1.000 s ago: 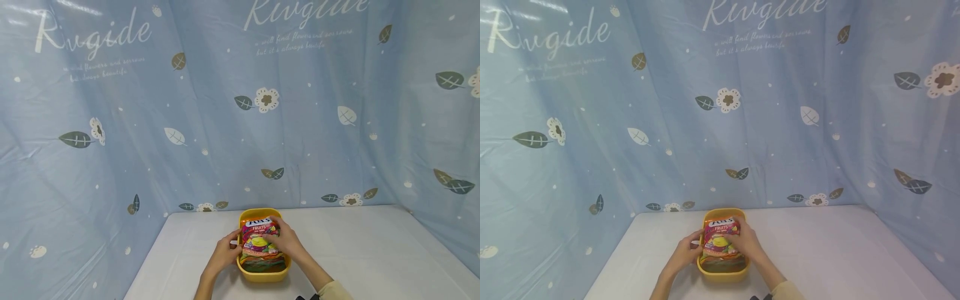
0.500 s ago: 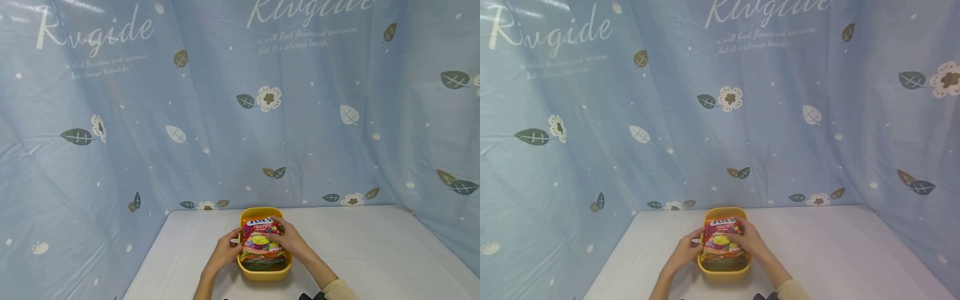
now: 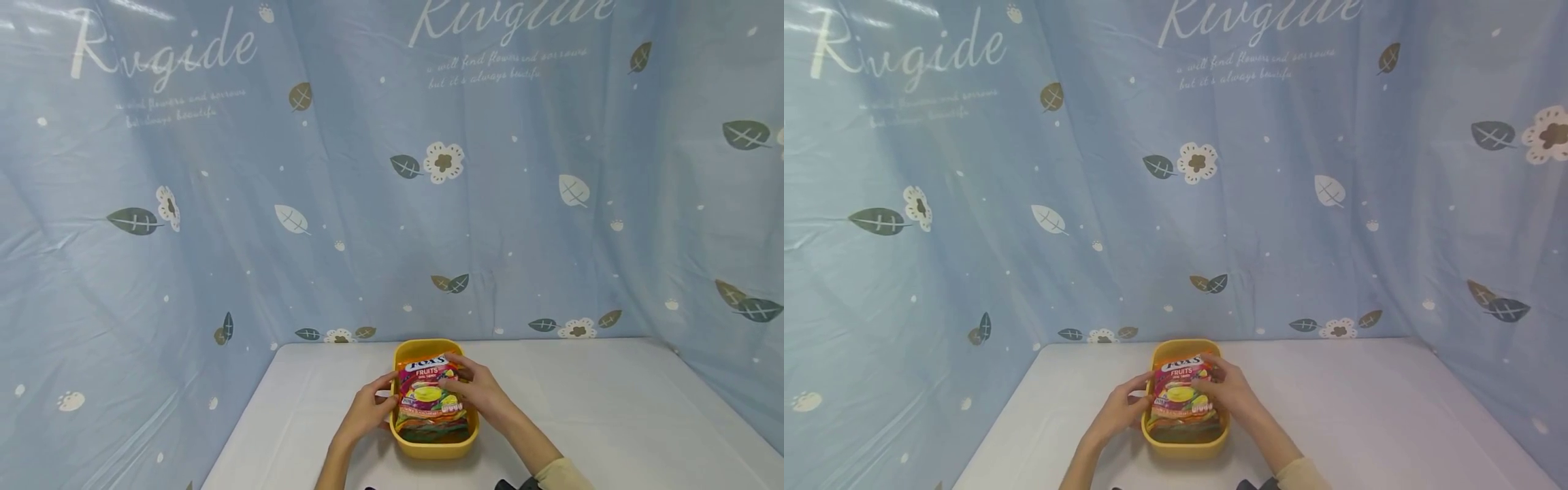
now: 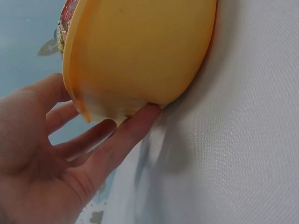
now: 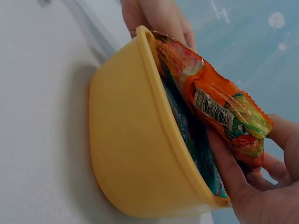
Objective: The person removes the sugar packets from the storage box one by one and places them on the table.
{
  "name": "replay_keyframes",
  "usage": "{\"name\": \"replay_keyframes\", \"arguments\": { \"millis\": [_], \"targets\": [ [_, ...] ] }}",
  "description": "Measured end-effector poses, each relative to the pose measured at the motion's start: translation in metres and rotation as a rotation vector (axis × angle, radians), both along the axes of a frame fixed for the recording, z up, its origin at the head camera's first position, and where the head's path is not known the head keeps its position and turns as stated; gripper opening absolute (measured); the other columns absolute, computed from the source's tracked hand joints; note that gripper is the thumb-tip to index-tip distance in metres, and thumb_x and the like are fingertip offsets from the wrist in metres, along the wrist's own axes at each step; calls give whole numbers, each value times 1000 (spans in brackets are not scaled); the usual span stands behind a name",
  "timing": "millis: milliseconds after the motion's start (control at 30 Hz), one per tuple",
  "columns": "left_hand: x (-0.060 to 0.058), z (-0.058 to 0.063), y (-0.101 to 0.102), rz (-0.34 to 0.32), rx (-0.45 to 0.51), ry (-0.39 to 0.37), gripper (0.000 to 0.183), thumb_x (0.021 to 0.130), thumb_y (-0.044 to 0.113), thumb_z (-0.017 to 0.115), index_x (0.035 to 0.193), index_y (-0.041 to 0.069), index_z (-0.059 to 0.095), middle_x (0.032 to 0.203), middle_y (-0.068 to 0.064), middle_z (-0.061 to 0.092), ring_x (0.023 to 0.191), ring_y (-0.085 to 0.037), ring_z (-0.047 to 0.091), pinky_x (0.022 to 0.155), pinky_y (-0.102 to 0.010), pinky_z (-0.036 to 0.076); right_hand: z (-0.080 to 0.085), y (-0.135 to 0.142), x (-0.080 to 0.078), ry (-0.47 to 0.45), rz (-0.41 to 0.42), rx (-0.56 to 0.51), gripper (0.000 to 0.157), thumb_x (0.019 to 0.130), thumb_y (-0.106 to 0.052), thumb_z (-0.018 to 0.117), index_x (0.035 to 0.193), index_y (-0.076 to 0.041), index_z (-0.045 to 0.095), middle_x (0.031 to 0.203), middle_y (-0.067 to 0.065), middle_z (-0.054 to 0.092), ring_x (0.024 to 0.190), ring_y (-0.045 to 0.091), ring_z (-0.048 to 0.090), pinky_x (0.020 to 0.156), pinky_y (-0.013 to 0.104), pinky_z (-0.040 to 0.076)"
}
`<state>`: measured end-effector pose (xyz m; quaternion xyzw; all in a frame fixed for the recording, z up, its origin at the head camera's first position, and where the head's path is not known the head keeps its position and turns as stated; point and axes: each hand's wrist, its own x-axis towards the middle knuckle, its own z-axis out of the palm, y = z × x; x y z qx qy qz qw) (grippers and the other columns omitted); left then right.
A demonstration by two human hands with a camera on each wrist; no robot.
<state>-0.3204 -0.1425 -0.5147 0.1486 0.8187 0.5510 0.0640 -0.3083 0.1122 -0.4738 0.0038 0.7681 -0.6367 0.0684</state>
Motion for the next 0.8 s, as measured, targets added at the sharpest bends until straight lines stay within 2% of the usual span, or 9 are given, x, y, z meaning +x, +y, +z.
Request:
{"name": "replay_keyframes", "arguments": {
  "millis": [133, 300, 567, 800],
  "targets": [
    [1, 0, 0, -5, 7, 2, 52, 97, 18, 61, 147, 16, 47, 135, -24, 53, 100, -25, 68, 55, -35, 63, 3, 0, 2, -2, -17, -26, 67, 84, -28, 78, 143, -18, 50, 134, 18, 58, 94, 22, 63, 71, 34, 62],
    [1, 1, -1, -8, 14, -6, 52, 96, 21, 62, 147, 17, 47, 134, -24, 53, 100, -25, 68, 56, -35, 63, 9, -1, 3, 3, -29, -43, 64, 84, -28, 78, 142, -19, 52, 129, 15, 60, 91, 21, 61, 69, 31, 60],
    [0, 0, -1, 1, 23, 11, 53, 95, 20, 63, 145, 16, 49, 132, -24, 56, 97, -27, 68, 55, -35, 63, 14, 0, 3, -4, -50, -66, 62, 84, -28, 78, 140, -20, 54, 132, 17, 58, 94, 22, 62, 70, 32, 61],
    [1, 0, -2, 0, 21, 4, 54, 93, 21, 64, 145, 14, 49, 133, -23, 56, 98, -26, 68, 56, -36, 63, 17, 3, 4, 8, -48, -84, 64, 83, -28, 79, 141, -19, 53, 134, 18, 57, 90, 21, 64, 71, 34, 63]
  ]
}}
